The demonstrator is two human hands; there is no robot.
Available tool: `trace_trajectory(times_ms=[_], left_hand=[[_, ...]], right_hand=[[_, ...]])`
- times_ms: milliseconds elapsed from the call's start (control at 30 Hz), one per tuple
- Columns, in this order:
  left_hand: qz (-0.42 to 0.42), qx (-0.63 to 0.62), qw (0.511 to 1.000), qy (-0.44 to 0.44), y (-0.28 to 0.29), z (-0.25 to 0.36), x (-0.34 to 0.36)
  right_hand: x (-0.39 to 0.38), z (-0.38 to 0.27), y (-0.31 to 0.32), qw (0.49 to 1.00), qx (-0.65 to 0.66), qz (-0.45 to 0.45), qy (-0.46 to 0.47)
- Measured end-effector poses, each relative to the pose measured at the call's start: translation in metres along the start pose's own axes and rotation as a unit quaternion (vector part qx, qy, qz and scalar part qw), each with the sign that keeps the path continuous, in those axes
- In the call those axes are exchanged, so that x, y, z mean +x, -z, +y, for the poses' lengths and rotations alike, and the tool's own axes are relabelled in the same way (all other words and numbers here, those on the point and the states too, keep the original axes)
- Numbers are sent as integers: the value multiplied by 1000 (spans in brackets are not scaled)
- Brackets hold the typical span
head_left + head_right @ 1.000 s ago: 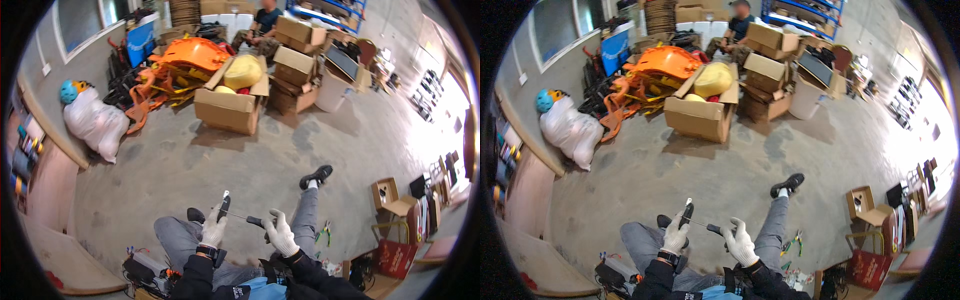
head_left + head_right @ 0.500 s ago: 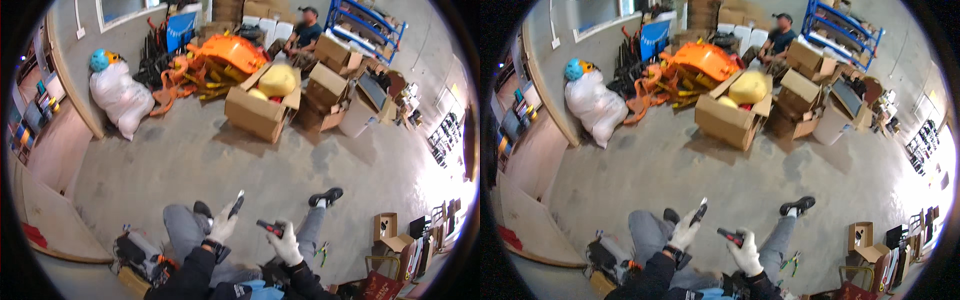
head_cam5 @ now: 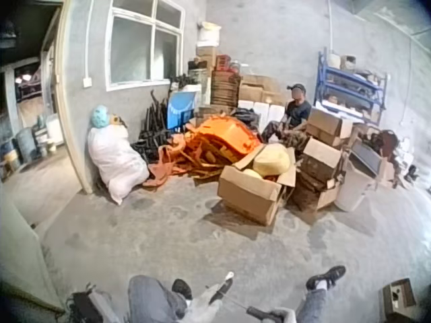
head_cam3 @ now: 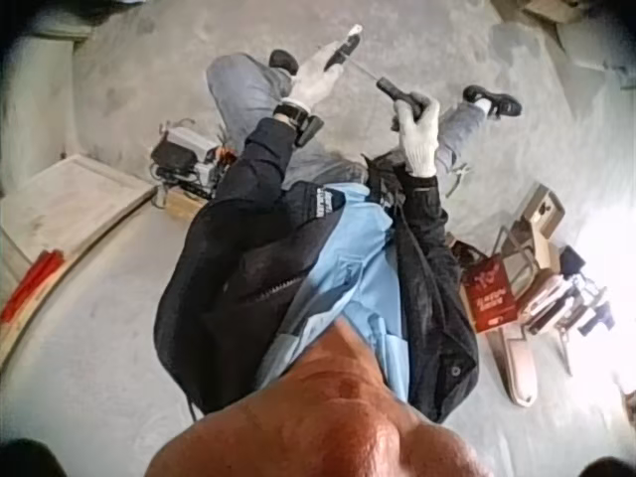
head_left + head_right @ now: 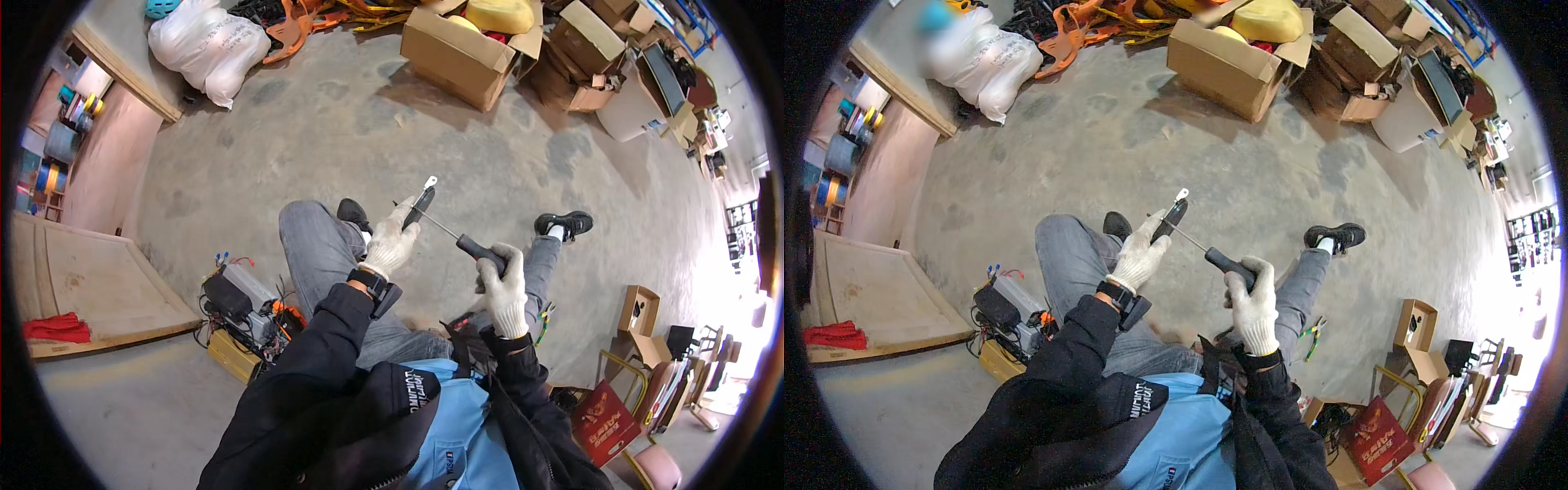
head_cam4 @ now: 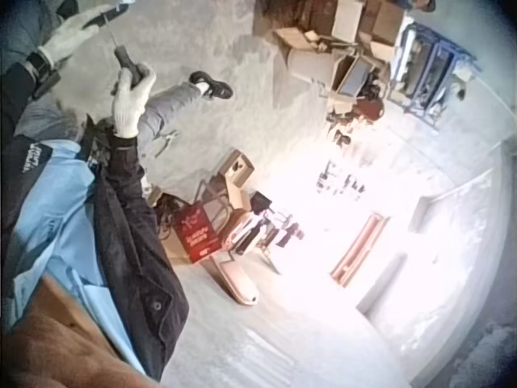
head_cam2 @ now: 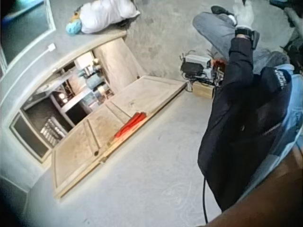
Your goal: Repairing and inspecting mechanical parts using a screwdriver.
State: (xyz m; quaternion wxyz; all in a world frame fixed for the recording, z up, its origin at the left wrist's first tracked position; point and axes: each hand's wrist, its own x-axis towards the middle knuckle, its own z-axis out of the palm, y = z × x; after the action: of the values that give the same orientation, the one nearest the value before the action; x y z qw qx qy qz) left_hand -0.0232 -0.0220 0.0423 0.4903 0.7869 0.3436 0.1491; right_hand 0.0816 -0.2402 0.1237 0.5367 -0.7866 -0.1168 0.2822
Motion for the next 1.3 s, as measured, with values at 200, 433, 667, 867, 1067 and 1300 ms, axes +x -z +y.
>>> trace_trajectory(times_ms=[200,433,667,867,1067,1300], left_hand=[[-2,-6,1000,5,-1,-3,1],[-33,-11,998,47,5,9,-2],[-27,-27,999,28,5,9,-2],[-39,-12,998,39,5,9,-2],[-7,-17,1000,-14,1,1,-2],[-21,-9,1000,13,1,0,0]], right_hand=[[0,6,-1,1000,7,14,13],[5,7,6,998,63,-1,-21],[4,13,-2,997,-17,1,78],[5,11,9,994,76,-26,-80],[5,16,-1,995,-3,1,101],[3,4,11,992,81,-45,-89]])
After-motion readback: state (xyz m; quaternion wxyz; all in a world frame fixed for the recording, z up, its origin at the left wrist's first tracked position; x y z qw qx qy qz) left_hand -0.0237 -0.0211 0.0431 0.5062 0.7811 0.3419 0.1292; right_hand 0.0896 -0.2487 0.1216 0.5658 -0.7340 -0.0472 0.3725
